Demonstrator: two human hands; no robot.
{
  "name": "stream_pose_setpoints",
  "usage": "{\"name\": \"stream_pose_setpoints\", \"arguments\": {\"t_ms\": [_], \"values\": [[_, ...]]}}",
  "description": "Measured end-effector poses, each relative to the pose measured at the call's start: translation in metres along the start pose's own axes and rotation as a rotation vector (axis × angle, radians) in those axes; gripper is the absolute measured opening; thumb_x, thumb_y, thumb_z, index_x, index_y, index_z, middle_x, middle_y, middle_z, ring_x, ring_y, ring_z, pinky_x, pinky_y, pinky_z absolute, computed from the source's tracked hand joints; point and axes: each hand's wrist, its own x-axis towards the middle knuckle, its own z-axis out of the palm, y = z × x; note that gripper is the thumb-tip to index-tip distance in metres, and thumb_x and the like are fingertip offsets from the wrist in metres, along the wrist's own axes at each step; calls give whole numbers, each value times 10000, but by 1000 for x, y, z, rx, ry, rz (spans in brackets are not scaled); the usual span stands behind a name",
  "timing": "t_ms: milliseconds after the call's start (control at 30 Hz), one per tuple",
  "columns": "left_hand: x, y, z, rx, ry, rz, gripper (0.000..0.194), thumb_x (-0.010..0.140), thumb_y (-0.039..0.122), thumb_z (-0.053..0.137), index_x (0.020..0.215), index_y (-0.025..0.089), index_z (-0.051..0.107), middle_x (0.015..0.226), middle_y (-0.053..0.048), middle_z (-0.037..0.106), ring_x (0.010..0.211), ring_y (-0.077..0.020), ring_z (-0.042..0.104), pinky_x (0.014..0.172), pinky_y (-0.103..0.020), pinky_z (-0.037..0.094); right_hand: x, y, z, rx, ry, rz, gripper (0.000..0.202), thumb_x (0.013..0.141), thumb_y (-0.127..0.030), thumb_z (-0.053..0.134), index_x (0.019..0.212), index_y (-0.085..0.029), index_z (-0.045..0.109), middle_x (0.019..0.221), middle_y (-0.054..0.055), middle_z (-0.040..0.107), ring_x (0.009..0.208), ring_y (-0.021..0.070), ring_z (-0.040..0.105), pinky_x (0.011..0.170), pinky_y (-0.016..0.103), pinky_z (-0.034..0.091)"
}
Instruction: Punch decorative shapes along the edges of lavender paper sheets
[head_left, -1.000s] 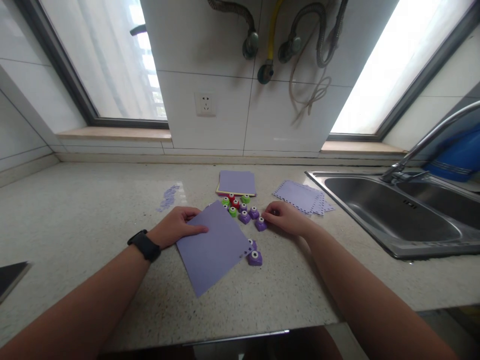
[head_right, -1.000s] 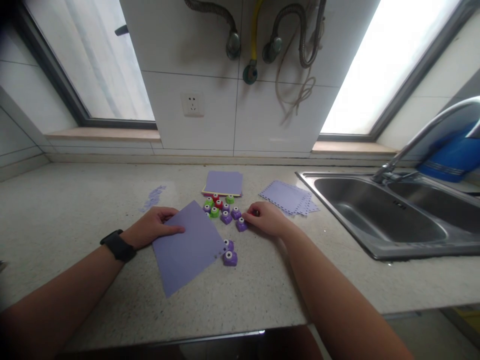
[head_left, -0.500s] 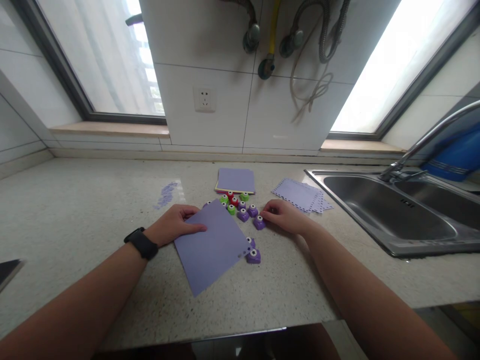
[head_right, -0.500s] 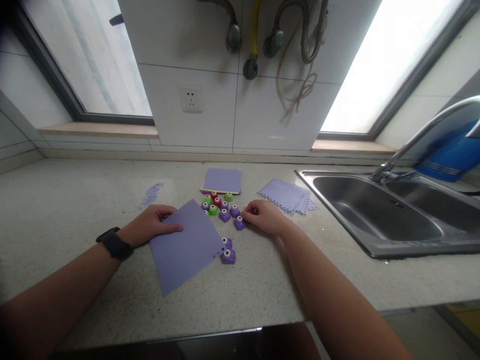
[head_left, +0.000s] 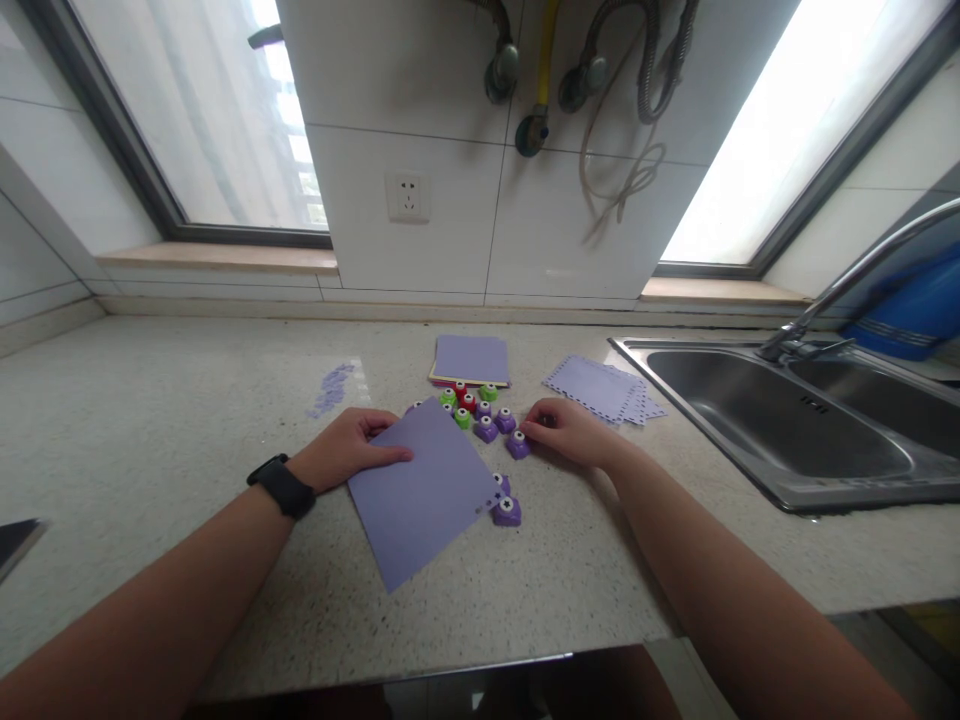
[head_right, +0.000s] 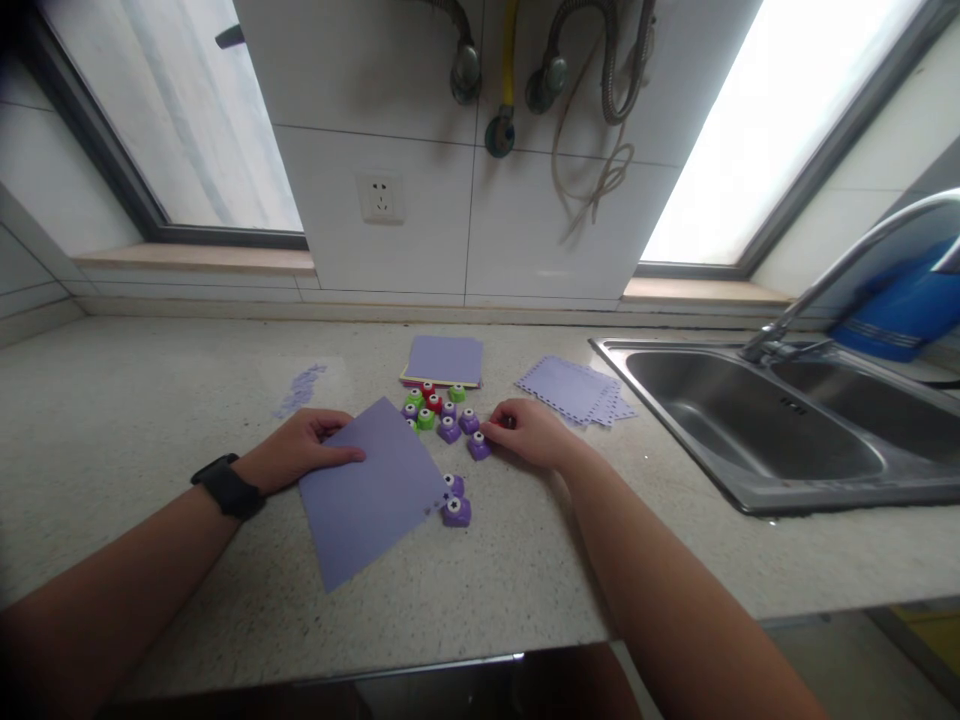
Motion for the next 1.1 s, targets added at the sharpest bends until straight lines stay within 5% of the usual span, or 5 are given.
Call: {"name": "stream_pose_setpoints", "arguments": {"t_ms": [667,1100], "values": [[-2,1,0,25,8,-10,314,738,455,892,946,224,848,930,-57,836,820,-268,758,724,-358,604,-4,-14,1,-76,-37,-53,294,969,-478,641,865,-223,741,848,56,736,746,203,609,674,358,428],[-1,-4,-2,-89,65,-29,328,728,447,917,943,212,840,938,-60,831,798,-251,753,706,-341,600,-6,-15,3,102,-110,-121,293,980,-487,647,953,-235,793,905,48,778,781,192,646,701,336,471]]}}
